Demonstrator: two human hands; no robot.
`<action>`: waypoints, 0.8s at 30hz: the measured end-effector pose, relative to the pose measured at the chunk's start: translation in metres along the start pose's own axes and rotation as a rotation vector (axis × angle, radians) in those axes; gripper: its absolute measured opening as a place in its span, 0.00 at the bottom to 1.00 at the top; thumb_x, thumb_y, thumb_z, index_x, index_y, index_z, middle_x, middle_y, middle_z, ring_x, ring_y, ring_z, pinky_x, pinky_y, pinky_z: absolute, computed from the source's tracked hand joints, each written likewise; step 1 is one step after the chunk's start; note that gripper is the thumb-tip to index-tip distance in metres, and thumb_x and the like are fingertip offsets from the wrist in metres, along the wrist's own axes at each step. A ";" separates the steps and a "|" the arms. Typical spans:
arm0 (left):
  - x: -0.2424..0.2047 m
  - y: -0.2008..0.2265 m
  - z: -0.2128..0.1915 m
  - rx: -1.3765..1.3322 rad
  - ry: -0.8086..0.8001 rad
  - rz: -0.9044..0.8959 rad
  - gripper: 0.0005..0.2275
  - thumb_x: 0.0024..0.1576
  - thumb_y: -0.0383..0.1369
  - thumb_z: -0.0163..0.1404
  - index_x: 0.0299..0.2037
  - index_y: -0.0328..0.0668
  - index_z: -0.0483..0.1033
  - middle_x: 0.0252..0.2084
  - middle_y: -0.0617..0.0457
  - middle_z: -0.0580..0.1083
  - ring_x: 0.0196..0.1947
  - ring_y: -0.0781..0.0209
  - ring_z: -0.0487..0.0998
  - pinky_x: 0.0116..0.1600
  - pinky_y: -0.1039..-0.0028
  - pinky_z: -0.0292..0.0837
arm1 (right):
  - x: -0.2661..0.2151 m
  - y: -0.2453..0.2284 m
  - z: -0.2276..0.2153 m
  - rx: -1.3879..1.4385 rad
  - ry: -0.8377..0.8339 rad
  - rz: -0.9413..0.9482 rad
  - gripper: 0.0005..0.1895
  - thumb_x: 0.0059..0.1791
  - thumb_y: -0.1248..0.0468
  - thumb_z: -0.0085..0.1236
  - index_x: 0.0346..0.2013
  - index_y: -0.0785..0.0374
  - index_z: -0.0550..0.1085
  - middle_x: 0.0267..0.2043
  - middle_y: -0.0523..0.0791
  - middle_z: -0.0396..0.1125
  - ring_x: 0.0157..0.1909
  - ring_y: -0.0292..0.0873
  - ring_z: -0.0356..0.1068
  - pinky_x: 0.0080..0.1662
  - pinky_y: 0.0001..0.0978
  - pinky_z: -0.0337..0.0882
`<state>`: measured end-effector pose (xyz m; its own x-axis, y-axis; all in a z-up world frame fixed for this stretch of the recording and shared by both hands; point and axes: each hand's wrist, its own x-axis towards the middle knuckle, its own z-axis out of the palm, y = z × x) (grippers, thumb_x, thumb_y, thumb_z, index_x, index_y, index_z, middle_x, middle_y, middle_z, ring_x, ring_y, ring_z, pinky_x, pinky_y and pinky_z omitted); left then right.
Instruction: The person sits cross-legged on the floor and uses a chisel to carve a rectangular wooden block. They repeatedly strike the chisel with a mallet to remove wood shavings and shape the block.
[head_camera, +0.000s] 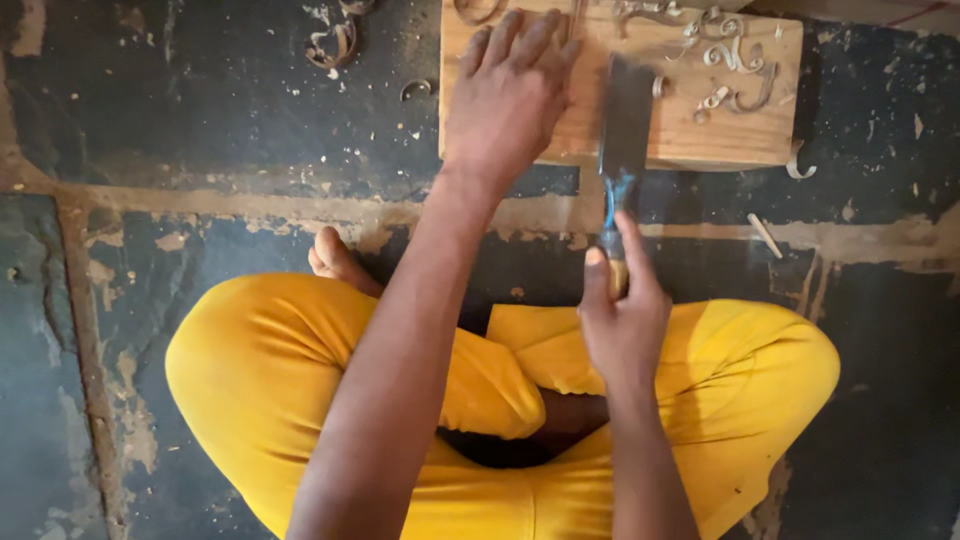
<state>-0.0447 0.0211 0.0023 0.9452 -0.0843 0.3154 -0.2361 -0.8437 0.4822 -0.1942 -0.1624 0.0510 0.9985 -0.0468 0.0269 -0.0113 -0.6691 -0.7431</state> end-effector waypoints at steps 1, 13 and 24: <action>0.000 0.000 0.002 0.027 -0.021 -0.003 0.20 0.60 0.38 0.56 0.62 0.48 0.75 0.66 0.53 0.69 0.68 0.45 0.63 0.70 0.50 0.56 | -0.007 0.005 -0.002 -0.105 0.018 -0.210 0.19 0.63 0.63 0.55 0.68 0.66 0.68 0.54 0.54 0.75 0.57 0.47 0.77 0.56 0.37 0.74; 0.000 0.001 0.004 0.127 -0.075 -0.061 0.19 0.63 0.34 0.50 0.66 0.56 0.72 0.67 0.57 0.69 0.70 0.45 0.62 0.73 0.45 0.47 | -0.021 -0.015 -0.015 -0.061 -0.102 0.226 0.23 0.54 0.60 0.58 0.63 0.60 0.73 0.25 0.51 0.67 0.24 0.40 0.62 0.32 0.33 0.67; -0.001 0.009 -0.007 0.114 -0.046 -0.089 0.24 0.55 0.32 0.52 0.65 0.57 0.72 0.66 0.54 0.70 0.68 0.42 0.63 0.73 0.42 0.41 | -0.026 -0.013 -0.014 -0.033 -0.093 0.008 0.21 0.55 0.63 0.57 0.62 0.63 0.72 0.38 0.53 0.75 0.34 0.44 0.77 0.38 0.35 0.73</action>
<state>-0.0491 0.0174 0.0117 0.9713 -0.0283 0.2363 -0.1260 -0.9035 0.4096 -0.2208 -0.1626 0.0690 0.9990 0.0152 -0.0423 -0.0199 -0.6934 -0.7203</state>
